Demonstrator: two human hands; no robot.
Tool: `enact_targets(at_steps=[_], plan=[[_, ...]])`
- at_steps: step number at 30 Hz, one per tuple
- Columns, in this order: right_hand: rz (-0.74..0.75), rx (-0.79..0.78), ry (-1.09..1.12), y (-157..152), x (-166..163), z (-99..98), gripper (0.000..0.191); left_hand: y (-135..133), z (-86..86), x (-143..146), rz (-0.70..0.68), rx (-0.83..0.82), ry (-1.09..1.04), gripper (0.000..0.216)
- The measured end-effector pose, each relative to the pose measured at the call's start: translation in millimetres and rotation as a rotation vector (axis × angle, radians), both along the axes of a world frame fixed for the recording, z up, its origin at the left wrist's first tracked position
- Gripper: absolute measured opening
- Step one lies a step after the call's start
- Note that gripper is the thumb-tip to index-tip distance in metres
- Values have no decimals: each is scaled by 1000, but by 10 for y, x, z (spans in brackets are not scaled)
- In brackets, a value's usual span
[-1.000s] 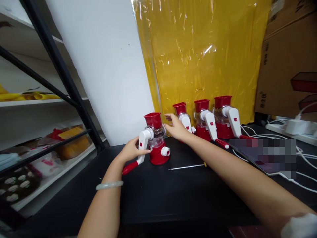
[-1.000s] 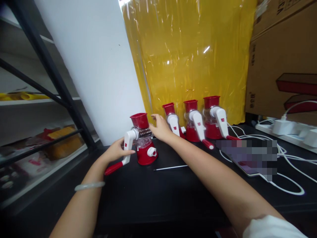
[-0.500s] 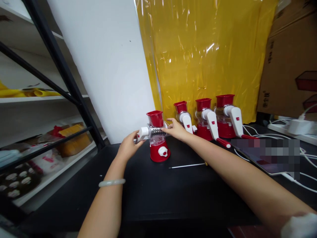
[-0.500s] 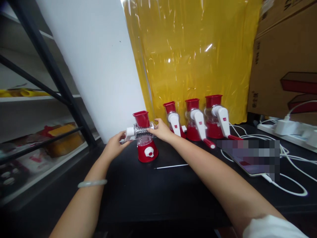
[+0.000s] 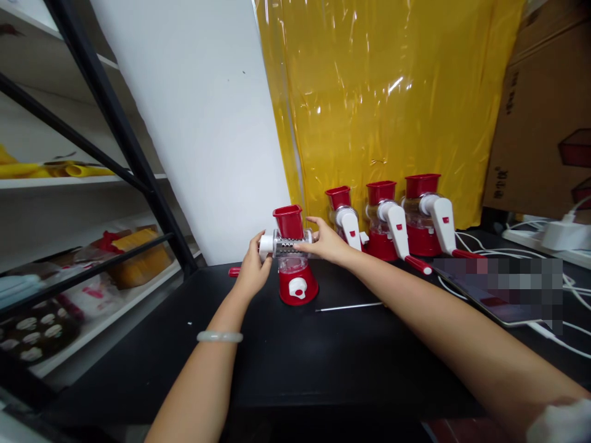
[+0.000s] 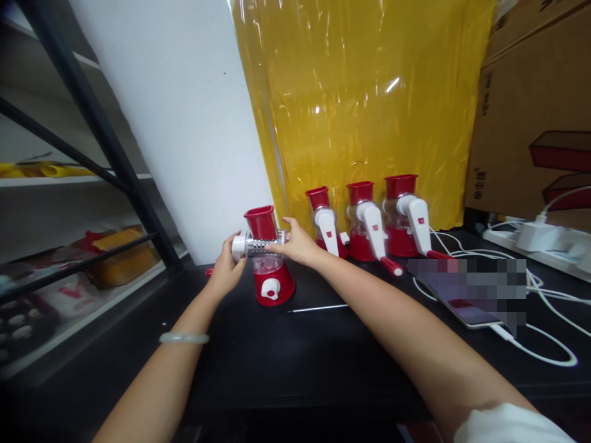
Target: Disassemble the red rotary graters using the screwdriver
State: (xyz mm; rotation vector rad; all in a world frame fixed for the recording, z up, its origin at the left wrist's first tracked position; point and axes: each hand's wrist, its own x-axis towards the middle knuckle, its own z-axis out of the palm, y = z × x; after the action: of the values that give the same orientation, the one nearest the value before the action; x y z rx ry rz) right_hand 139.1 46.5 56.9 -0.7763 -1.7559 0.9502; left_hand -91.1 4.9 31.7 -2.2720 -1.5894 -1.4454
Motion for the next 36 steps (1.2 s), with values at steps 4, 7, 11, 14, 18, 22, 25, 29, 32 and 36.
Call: enact_targets(at_steps=[4, 7, 11, 14, 18, 22, 25, 29, 32, 36], plan=[[-141, 127, -141, -69, 31, 82, 106, -20, 11, 25, -14, -3, -26, 63], [-81, 99, -137, -54, 17, 48, 111, -20, 8, 29, -14, -14, -28, 61], [-49, 88, -86, -22, 9, -1, 111, -3, -5, 24, -20, -8, -31, 58], [-172, 127, -93, -62, 76, 90, 102, 9, -12, 28, -22, 19, -38, 56], [-354, 348, -224, -225, 183, 319, 71, -3, -8, 40, -13, 16, -49, 54], [-408, 618, -202, -351, 156, 505, 55, -9, -22, 37, 6, -7, -87, 49], [-318, 684, -229, -296, 62, 630, 54, 18, -62, 19, -17, -33, -124, 49], [-100, 495, -430, -89, -51, 850, 71, 55, -106, -4, -23, -40, -164, 49], [-1, 333, -518, 8, -94, 1033, 78, 48, -95, -2, 4, -62, -174, 48], [-10, 296, -496, 34, -123, 1268, 74, 11, -51, 28, 39, -82, -177, 47]])
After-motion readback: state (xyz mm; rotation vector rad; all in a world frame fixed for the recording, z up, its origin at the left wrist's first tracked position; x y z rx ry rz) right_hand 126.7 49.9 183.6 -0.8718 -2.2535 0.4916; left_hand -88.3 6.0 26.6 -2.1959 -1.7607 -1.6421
